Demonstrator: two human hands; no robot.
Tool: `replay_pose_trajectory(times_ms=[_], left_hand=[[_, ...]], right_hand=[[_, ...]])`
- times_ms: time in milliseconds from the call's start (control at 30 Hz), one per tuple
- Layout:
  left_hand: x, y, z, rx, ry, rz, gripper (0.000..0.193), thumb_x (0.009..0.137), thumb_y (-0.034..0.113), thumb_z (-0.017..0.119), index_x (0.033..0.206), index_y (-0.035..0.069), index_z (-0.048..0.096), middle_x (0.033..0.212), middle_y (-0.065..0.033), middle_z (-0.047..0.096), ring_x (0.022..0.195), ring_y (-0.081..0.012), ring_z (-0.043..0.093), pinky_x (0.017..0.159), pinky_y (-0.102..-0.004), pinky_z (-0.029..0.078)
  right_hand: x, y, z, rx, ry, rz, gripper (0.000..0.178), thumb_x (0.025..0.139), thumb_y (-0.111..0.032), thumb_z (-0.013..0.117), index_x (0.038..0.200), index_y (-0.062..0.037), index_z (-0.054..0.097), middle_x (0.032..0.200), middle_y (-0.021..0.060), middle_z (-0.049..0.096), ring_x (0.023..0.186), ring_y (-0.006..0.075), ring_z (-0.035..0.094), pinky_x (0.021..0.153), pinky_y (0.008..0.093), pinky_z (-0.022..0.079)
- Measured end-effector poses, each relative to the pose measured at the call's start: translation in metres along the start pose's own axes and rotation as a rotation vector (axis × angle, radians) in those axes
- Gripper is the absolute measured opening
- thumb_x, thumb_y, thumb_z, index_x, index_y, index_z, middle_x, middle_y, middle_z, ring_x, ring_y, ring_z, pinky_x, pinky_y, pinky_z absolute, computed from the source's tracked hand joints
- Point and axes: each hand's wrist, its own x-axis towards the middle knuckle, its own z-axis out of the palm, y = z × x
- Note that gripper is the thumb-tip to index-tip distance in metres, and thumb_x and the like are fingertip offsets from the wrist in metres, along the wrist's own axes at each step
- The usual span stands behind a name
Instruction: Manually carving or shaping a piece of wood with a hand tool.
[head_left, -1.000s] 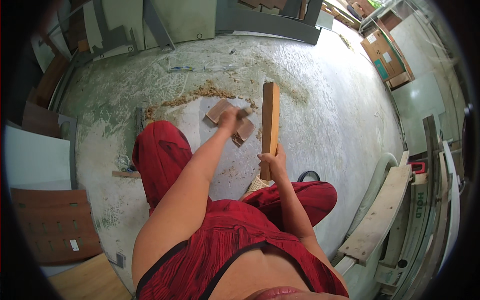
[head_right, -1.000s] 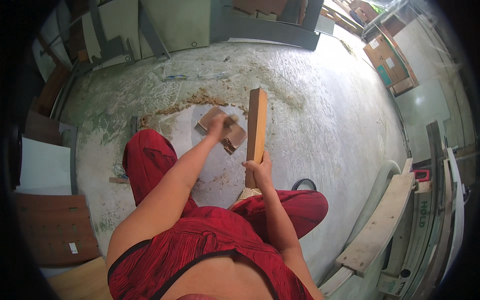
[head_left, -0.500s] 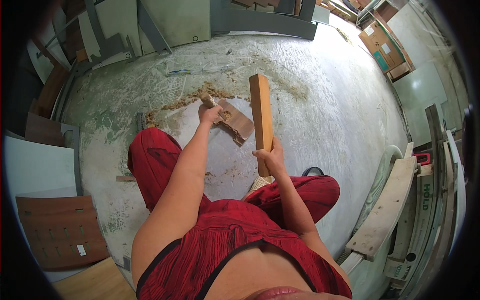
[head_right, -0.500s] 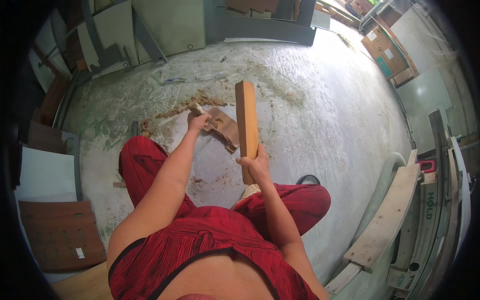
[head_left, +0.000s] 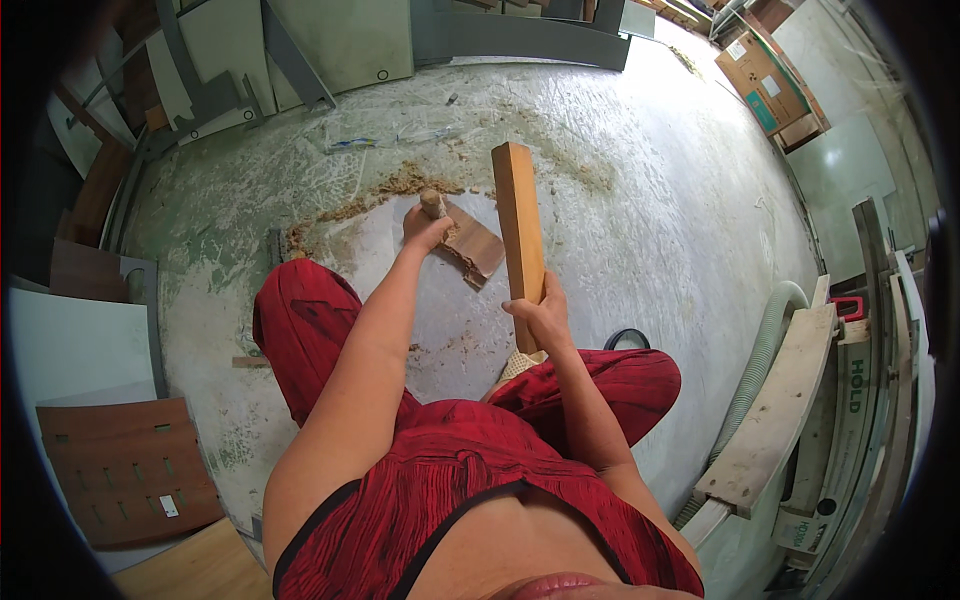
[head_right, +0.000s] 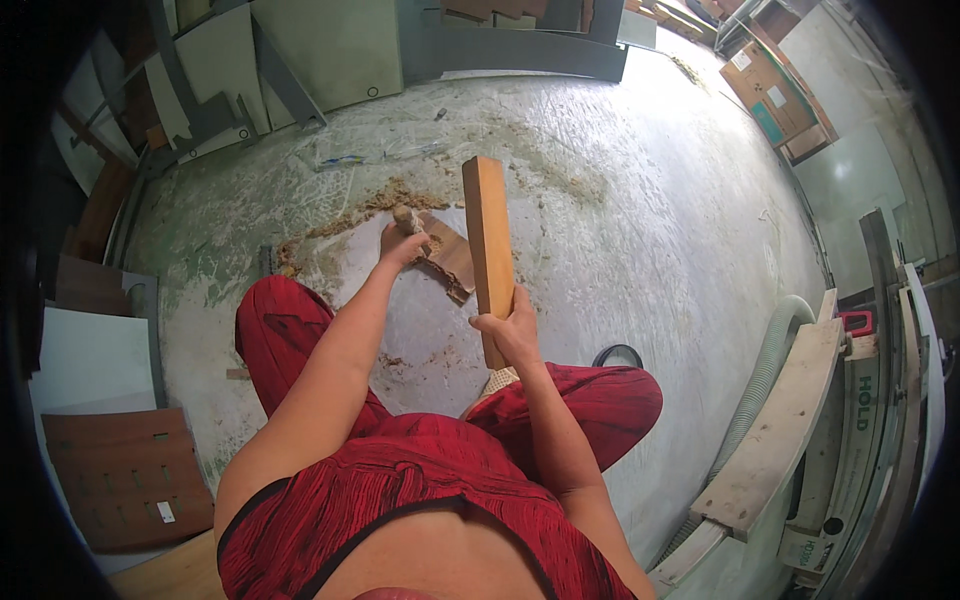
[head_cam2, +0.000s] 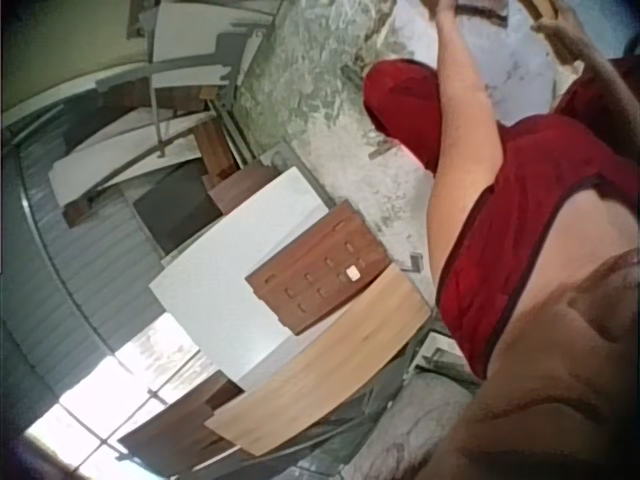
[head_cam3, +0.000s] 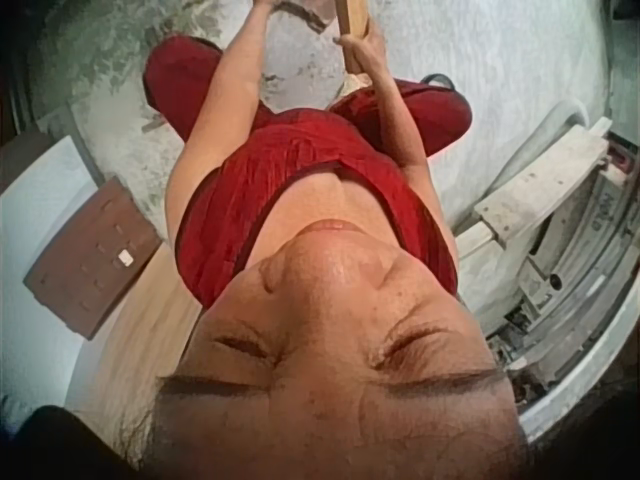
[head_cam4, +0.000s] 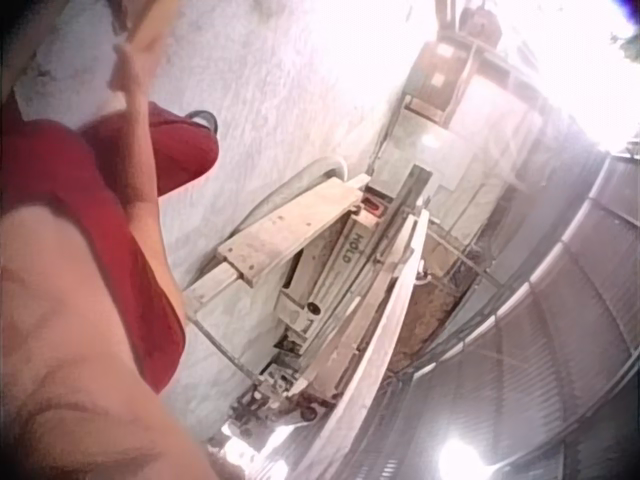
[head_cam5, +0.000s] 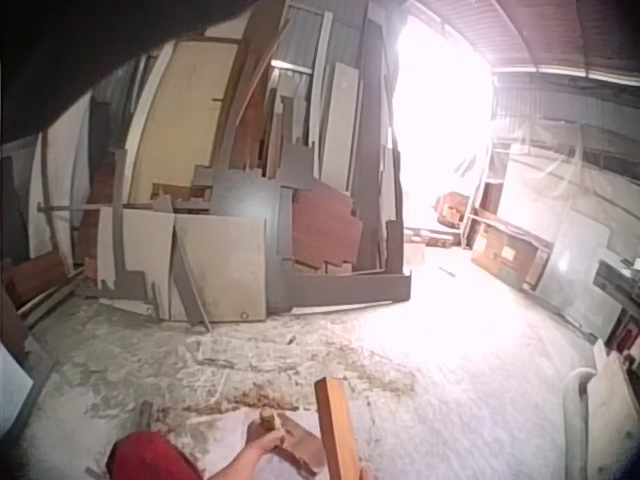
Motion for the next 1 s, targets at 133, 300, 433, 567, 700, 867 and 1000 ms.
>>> replay_pose_trajectory(times_ms=[133, 300, 433, 567, 700, 867, 1000], left_hand=[[-0.006, 0.014, 0.005, 0.129, -0.061, 0.1, 0.037, 0.059, 0.027, 0.072, 0.09, 0.008, 0.066, 0.087, -0.0147, 0.069, 0.084, -0.0349, 0.066, 0.077, -0.0418, 0.052], [-0.002, 0.011, 0.003, 0.248, -0.132, 0.197, 0.045, 0.058, 0.027, 0.072, 0.099, 0.009, 0.063, 0.09, -0.017, 0.068, 0.088, -0.039, 0.063, 0.077, -0.0452, 0.051], [-0.01, 0.023, 0.008, 0.257, -0.107, 0.274, 0.043, 0.06, 0.026, 0.073, 0.097, 0.009, 0.062, 0.093, -0.0171, 0.067, 0.089, -0.0392, 0.063, 0.077, -0.0453, 0.052], [-0.006, 0.02, 0.007, 0.301, -0.123, 0.263, 0.045, 0.06, 0.025, 0.074, 0.101, 0.01, 0.062, 0.096, -0.0165, 0.067, 0.09, -0.0392, 0.063, 0.078, -0.0461, 0.052], [-0.007, 0.018, 0.008, 0.3, -0.119, 0.253, 0.048, 0.06, 0.025, 0.076, 0.104, 0.01, 0.063, 0.096, -0.0161, 0.067, 0.091, -0.0388, 0.063, 0.079, -0.0463, 0.051], [-0.008, 0.02, 0.009, 0.291, -0.139, 0.286, 0.043, 0.061, 0.024, 0.077, 0.1, 0.01, 0.064, 0.094, -0.0158, 0.067, 0.091, -0.0376, 0.063, 0.079, -0.0454, 0.051], [-0.019, 0.037, 0.017, 0.35, -0.162, 0.341, 0.033, 0.065, 0.021, 0.077, 0.094, 0.011, 0.066, 0.095, -0.0145, 0.068, 0.09, -0.0356, 0.064, 0.078, -0.0439, 0.051]], right_hand=[[-0.001, 0.001, -0.002, -0.046, 0.009, -0.012, 0.058, 0.059, -0.02, 0.078, 0.107, 0.0002, 0.053, 0.089, 0.0095, 0.06, 0.081, 0.0199, 0.058, 0.075, 0.0326, 0.048], [-0.004, -0.008, 0.0, -0.018, 0.038, -0.095, 0.061, 0.059, -0.018, 0.078, 0.112, 0.0, 0.053, 0.09, 0.0088, 0.059, 0.082, 0.019, 0.058, 0.076, 0.032, 0.048], [-0.002, -0.001, -0.004, -0.011, 0.031, -0.065, 0.06, 0.06, -0.017, 0.078, 0.112, 0.0, 0.053, 0.09, 0.0087, 0.059, 0.081, 0.0189, 0.058, 0.075, 0.0318, 0.048], [-0.002, 0.0, -0.004, -0.009, 0.014, -0.073, 0.059, 0.06, -0.017, 0.077, 0.11, -0.0002, 0.052, 0.089, 0.0082, 0.059, 0.081, 0.0188, 0.057, 0.075, 0.0315, 0.048], [-0.004, -0.006, -0.002, -0.034, 0.021, -0.073, 0.06, 0.06, -0.017, 0.078, 0.112, -0.0003, 0.052, 0.089, 0.0081, 0.059, 0.082, 0.0188, 0.058, 0.076, 0.0315, 0.047], [-0.008, -0.002, 0.003, -0.006, 0.067, -0.212, 0.064, 0.062, -0.015, 0.077, 0.118, -0.0021, 0.049, 0.095, 0.0084, 0.059, 0.083, 0.0191, 0.058, 0.077, 0.0326, 0.048], [-0.018, -0.017, 0.006, 0.027, 0.209, -0.393, 0.071, 0.064, -0.012, 0.075, 0.127, -0.0069, 0.042, 0.101, 0.0074, 0.057, 0.086, 0.0188, 0.058, 0.077, 0.034, 0.048]])
